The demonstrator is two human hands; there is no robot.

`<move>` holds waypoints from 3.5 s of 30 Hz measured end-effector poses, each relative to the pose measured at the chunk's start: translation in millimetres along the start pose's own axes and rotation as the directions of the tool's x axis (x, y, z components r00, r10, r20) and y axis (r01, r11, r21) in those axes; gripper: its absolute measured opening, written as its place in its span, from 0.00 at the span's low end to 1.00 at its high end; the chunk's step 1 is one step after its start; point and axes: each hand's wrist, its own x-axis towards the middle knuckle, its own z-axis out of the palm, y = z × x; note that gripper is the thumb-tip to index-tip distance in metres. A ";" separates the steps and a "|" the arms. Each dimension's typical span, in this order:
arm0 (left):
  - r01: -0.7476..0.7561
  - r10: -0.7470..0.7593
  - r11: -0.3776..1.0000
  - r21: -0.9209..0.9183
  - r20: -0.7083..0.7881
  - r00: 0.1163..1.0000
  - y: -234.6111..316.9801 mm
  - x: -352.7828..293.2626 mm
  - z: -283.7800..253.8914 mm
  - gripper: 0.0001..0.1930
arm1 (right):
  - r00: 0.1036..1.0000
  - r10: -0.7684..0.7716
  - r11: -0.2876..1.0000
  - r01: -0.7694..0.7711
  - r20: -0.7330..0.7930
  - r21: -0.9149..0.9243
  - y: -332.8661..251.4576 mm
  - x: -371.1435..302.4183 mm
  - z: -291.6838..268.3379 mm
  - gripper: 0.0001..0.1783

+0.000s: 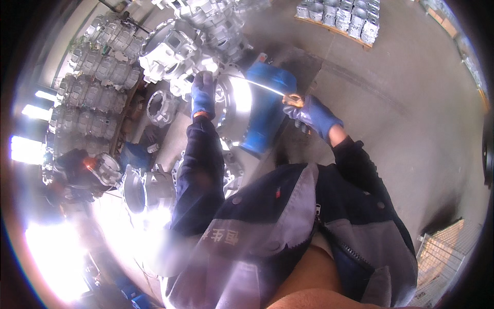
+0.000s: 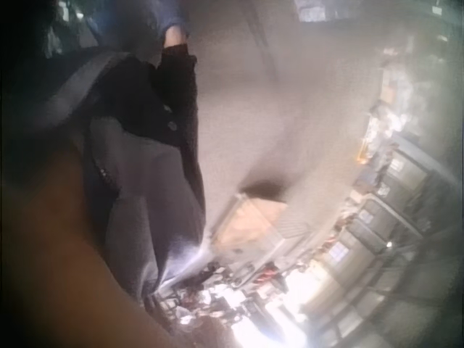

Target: The person repeatedly scrubs the surface of a metal engine part with a wire brush while holding it with the other hand. The person rotates the part to access different areas and continues scrubbing across the clip.

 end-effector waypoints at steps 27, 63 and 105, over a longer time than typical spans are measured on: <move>0.062 -0.059 0.996 0.069 -0.043 0.997 -29.1 19.4 2.7 0.14 | 0.996 0.061 0.994 -0.055 -0.071 0.091 36.8 67.5 -5.6 0.17; 0.009 -0.008 0.995 -0.097 0.012 1.000 -35.3 27.1 2.5 0.15 | 0.961 0.277 0.926 -0.270 0.013 0.262 51.1 73.8 -3.6 0.22; 0.023 -0.025 0.987 -0.160 -0.008 1.000 -38.6 29.5 -1.0 0.15 | 0.915 0.404 0.915 -0.404 -0.025 -0.007 95.6 70.5 23.0 0.15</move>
